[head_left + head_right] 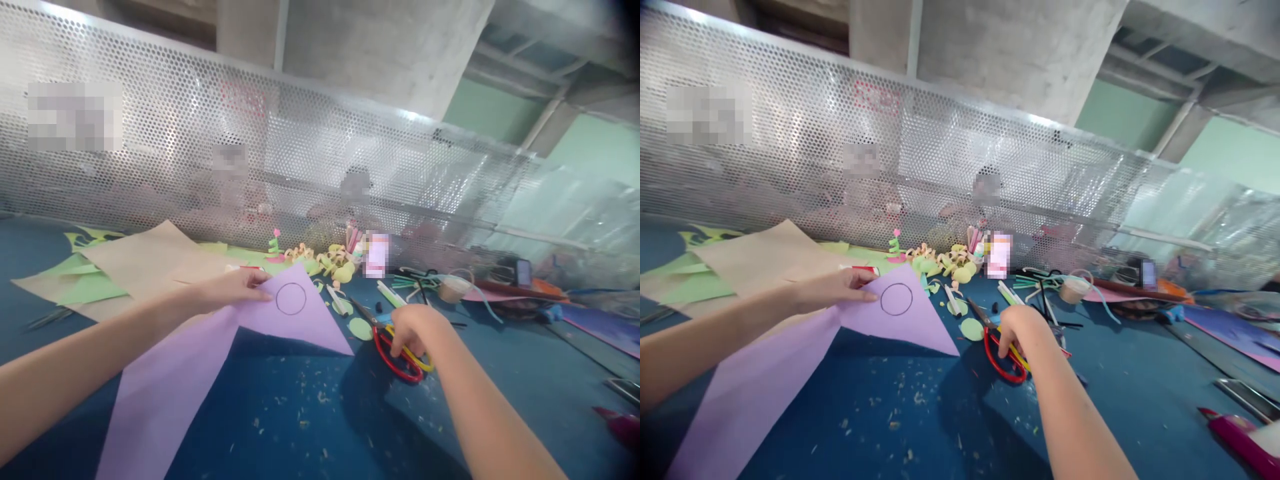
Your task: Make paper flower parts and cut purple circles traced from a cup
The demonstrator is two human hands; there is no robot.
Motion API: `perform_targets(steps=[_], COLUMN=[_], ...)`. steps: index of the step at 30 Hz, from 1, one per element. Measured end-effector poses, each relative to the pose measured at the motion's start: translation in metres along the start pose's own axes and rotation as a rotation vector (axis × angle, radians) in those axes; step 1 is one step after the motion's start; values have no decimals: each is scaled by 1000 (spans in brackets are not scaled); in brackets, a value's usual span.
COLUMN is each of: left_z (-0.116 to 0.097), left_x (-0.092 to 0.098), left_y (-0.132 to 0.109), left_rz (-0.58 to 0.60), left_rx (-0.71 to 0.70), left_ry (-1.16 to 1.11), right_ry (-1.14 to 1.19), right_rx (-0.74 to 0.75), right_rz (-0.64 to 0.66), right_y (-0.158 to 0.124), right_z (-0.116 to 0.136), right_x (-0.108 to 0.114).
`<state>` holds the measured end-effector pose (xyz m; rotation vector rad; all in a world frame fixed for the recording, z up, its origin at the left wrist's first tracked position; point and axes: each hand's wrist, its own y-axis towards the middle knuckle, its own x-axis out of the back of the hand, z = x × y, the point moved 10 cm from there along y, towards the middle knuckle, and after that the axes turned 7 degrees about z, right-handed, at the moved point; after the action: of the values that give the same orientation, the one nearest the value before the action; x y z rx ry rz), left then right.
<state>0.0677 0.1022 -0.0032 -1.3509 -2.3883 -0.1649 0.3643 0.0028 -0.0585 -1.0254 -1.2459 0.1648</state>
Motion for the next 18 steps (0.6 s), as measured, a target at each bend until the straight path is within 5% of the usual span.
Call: perform_targets(steps=[4,10,14,18], left_z=[-19,-18,-14,-10], left_x=[4,4,2,33], left_y=[-5,-7,-5,-10], left_rz=[-20,-109,-116,-366], left_rx=[-12,-87,-145,-228], left_ry=[-369,-431,-468,-411], right_ry=[38,223,710,1198], right_rx=[102,321,836,1138], right_rz=[-90,-327,-449,-458], right_y=[-14,-62,-93,-102], right_z=[4,-4,25,48], right_x=[15,58,79,91])
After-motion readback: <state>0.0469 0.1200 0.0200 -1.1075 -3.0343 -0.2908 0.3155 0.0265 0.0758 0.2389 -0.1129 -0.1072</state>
